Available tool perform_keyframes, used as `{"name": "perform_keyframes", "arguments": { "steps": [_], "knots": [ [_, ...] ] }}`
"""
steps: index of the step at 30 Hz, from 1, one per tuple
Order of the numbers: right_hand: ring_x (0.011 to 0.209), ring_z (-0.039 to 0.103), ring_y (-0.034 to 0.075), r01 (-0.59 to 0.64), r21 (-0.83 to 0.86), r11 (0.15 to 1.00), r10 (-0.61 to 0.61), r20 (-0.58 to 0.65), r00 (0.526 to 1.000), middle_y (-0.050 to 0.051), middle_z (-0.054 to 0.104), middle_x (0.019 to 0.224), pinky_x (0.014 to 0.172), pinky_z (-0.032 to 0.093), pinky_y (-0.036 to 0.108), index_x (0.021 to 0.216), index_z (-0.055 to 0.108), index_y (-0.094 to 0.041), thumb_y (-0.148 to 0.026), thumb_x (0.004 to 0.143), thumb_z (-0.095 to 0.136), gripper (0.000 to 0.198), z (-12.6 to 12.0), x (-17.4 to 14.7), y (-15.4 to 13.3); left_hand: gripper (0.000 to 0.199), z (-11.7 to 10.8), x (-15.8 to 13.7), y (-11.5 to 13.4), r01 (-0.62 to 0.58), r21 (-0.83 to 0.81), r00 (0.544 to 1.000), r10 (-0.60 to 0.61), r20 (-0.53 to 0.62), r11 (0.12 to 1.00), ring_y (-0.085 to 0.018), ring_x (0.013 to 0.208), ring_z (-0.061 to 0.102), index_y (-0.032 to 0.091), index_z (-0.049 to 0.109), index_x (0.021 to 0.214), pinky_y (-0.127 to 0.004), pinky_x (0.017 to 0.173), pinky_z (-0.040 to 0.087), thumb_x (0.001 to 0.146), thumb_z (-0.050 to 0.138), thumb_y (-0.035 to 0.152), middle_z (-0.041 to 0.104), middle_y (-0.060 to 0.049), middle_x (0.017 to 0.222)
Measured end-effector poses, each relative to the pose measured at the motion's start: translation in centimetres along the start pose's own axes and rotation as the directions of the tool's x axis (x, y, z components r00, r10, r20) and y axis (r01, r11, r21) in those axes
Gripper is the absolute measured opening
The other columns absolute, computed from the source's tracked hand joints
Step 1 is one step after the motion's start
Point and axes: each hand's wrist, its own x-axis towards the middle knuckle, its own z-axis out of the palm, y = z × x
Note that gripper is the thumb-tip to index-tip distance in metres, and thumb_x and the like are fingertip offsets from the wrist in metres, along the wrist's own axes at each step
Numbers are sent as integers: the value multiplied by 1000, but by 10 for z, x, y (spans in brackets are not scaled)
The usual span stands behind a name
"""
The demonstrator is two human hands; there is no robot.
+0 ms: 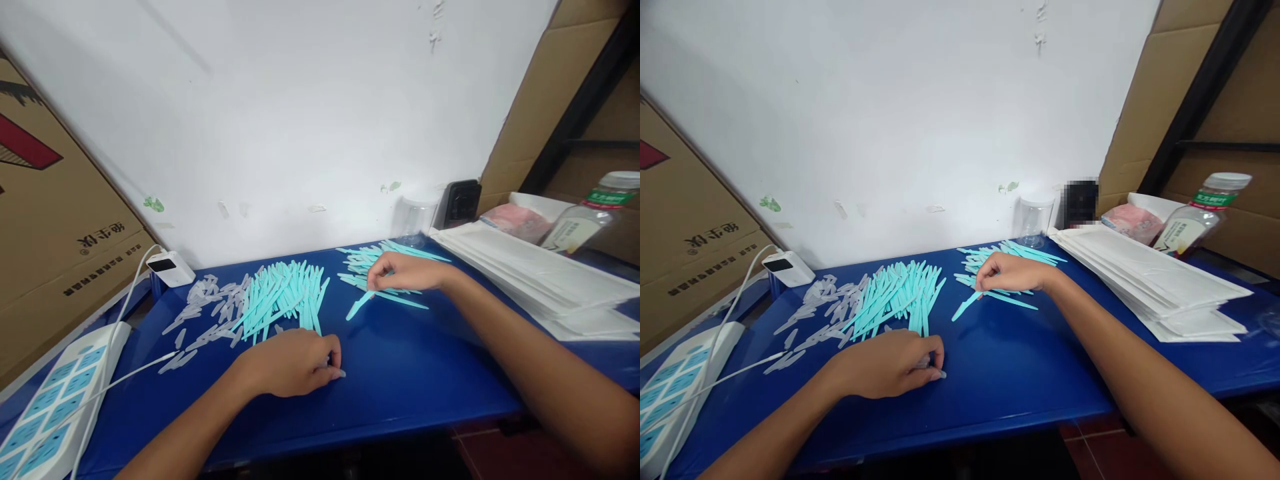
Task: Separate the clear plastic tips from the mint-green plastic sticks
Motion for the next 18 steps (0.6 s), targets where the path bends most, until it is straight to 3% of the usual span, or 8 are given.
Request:
{"name": "perform_keyframes", "arguments": {
  "steps": [3, 7, 12, 15, 18],
  "knots": [
    [65, 49, 16, 8, 8, 1000, -8, -28, 1000, 6, 68, 76, 58, 37, 29, 81, 80, -17, -36, 84, 62, 26, -1, 0, 0, 20, 3, 3, 3, 3, -64, 999, -5, -40, 998, -21, 56, 51, 25, 66, 100, -29, 55, 25, 100, 53, 41, 59, -2, 61],
    [56, 38, 12, -22, 27, 999, 25, -116, 993, 2, 58, 65, 52, 29, 27, 80, 80, -17, -40, 84, 63, 29, -1, 2, 2, 26, -5, 11, 6, 34, -363, 987, -88, -133, 931, -15, 55, 43, 24, 58, 101, -26, 54, 30, 104, 46, 46, 56, 1, 68],
    [58, 38, 11, -8, 130, 992, 44, -277, 960, 1, 55, 70, 53, 30, 26, 84, 74, -16, -56, 86, 66, 41, 5, 3, -2, 31, -19, 22, -9, -61, -788, 876, -346, -337, 613, -8, 46, 21, 24, 47, 94, -20, 43, 19, 100, 53, 54, 33, 9, 61],
    [61, 40, 11, 57, 139, 989, -12, -306, 952, 0, 54, 73, 56, 33, 26, 91, 71, -17, -63, 88, 63, 47, 14, 4, -12, 30, -24, 25, -22, -183, -872, 809, -435, -396, 454, -6, 43, 18, 24, 49, 96, -18, 39, 15, 96, 62, 51, 31, 10, 59],
    [62, 41, 11, 130, 133, 983, -86, -295, 952, 0, 55, 75, 58, 35, 26, 93, 69, -17, -65, 90, 61, 48, 27, 7, -22, 31, -25, 25, -28, -249, -899, 800, -447, -401, 361, -5, 41, 19, 23, 50, 97, -16, 38, 14, 93, 68, 48, 32, 11, 58]
  ]
}}
